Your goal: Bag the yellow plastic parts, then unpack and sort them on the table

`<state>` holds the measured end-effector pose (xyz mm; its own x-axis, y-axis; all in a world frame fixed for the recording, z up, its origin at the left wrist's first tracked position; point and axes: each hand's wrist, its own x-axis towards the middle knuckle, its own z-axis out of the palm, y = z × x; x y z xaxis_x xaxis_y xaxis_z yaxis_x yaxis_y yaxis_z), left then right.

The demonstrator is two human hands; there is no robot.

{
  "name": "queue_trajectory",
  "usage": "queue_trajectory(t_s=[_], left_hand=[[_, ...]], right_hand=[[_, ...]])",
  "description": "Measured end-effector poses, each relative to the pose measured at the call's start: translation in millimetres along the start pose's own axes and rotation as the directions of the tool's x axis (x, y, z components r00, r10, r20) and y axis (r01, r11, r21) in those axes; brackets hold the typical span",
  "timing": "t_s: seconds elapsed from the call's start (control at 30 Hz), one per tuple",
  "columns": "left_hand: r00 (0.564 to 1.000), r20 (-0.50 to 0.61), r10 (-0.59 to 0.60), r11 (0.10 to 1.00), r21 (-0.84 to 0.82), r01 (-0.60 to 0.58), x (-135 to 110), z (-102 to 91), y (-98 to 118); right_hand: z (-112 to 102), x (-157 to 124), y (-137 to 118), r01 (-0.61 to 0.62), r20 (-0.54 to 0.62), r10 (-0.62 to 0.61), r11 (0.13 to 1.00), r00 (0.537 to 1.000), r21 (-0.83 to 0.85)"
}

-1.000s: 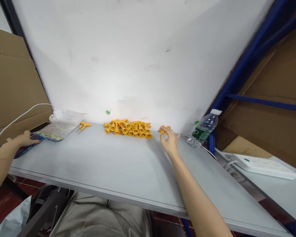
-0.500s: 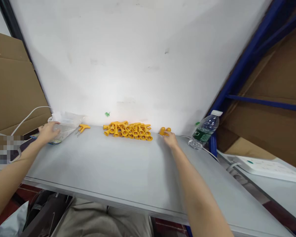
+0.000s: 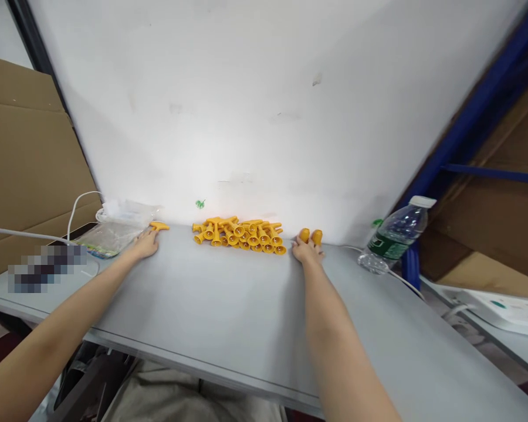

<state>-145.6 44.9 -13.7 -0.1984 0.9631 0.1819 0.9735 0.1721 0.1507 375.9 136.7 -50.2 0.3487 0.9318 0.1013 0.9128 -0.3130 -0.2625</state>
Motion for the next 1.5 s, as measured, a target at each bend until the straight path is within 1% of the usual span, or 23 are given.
queue_trajectory(t_s=[0.07,0.13,0.23,0.3,0.37,0.43,0.53,0.6,0.67,0.73,0.8,0.87,0.9,0.97,1.03,1.1,1.13,1.23,1.33,1.4,1.5], left_hand=[[0.999,0.034,-0.018,1.000,0.009,0.018,1.3,0.5,0.7],[0.999,0.032,-0.016,1.000,0.015,0.015,0.7,-0.5,3.9],[1.000,0.006,-0.002,1.000,0.018,0.002,-3.9,-4.5,13.7],[1.000,0.004,0.024,0.999,0.023,-0.024,-8.6,-9.0,22.6],[0.998,0.028,0.050,0.998,0.042,-0.051,-13.5,-14.6,32.2],[0.993,0.096,0.071,0.995,0.063,-0.077,-17.0,-20.6,41.1],[0.964,0.242,0.111,0.992,0.030,-0.122,-17.6,-28.4,50.3],[0.953,0.274,0.128,0.991,0.013,-0.136,-14.8,-32.0,52.2],[0.966,0.236,0.108,0.991,0.046,-0.123,-11.3,-34.1,50.9],[0.977,0.202,0.074,0.992,0.086,-0.093,-8.6,-34.1,47.6],[0.970,0.235,0.056,0.993,0.086,-0.078,-7.5,-32.0,44.0],[0.958,0.276,0.078,0.993,0.065,-0.099,-7.8,-28.6,41.2],[0.955,0.280,0.099,0.991,0.055,-0.119,-8.1,-26.9,40.2],[0.956,0.260,0.136,0.987,0.052,-0.154,-8.8,-24.8,39.4],[0.963,0.231,0.140,0.986,0.059,-0.158,-9.1,-25.5,40.5],[0.977,0.176,0.124,0.991,0.036,-0.132,-9.6,-29.5,45.0],[0.985,0.129,0.118,0.993,0.007,-0.120,-10.3,-32.6,48.9],[0.993,-0.032,0.115,0.983,-0.139,-0.118,-15.4,-43.2,68.5],[0.981,-0.147,0.130,0.937,-0.306,-0.170,-25.7,-48.0,95.7],[0.969,-0.202,0.140,0.893,-0.398,-0.212,-34.6,-44.2,112.3],[0.960,-0.239,0.145,0.839,-0.485,-0.248,-47.6,-29.5,127.0]], right_hand=[[3.1,-3.3,1.7,0.009,-0.064,0.000,0.990,0.998,0.144],[6.6,-8.3,4.4,0.049,-0.147,-0.007,0.958,0.989,0.282],[10.3,-19.4,8.2,0.119,-0.242,-0.022,0.912,0.970,0.393],[10.3,-29.6,9.3,0.112,-0.238,-0.018,0.914,0.971,0.390],[7.7,-41.6,9.0,0.085,-0.202,-0.014,0.936,0.979,0.343],[3.4,-54.1,7.8,0.062,-0.155,-0.019,0.959,0.988,0.276],[-3.6,-70.6,5.0,0.031,-0.078,-0.016,0.981,0.997,0.194],[-6.4,-78.3,3.3,0.017,-0.064,-0.006,0.984,0.998,0.179],[-7.1,-83.1,2.1,0.011,-0.103,0.010,0.980,0.995,0.198],[-6.5,-85.4,1.5,0.015,-0.169,0.029,0.967,0.985,0.253],[-6.7,-86.3,0.9,0.032,-0.238,0.054,0.939,0.970,0.342],[-9.5,-86.8,-0.9,0.078,-0.320,0.071,0.900,0.945,0.429],[-12.1,-87.1,-2.7,0.112,-0.368,0.074,0.881,0.927,0.459],[-19.4,-88.2,-8.2,0.200,-0.462,0.057,0.849,0.885,0.489],[-28.3,-90.4,-16.3,0.294,-0.522,0.016,0.811,0.853,0.506],[-36.9,-94.1,-26.5,0.371,-0.542,-0.027,0.758,0.840,0.536],[-40.6,-96.5,-32.3,0.400,-0.543,-0.045,0.729,0.838,0.556],[-48.0,-105.5,-51.3,0.469,-0.534,-0.096,0.624,0.840,0.625],[-49.7,-115.2,-70.3,0.503,-0.486,-0.177,0.503,0.856,0.703],[-48.1,-120.9,-80.7,0.510,-0.437,-0.263,0.435,0.860,0.742],[-43.8,-127.9,-90.5,0.522,-0.359,-0.420,0.387,0.834,0.760]])
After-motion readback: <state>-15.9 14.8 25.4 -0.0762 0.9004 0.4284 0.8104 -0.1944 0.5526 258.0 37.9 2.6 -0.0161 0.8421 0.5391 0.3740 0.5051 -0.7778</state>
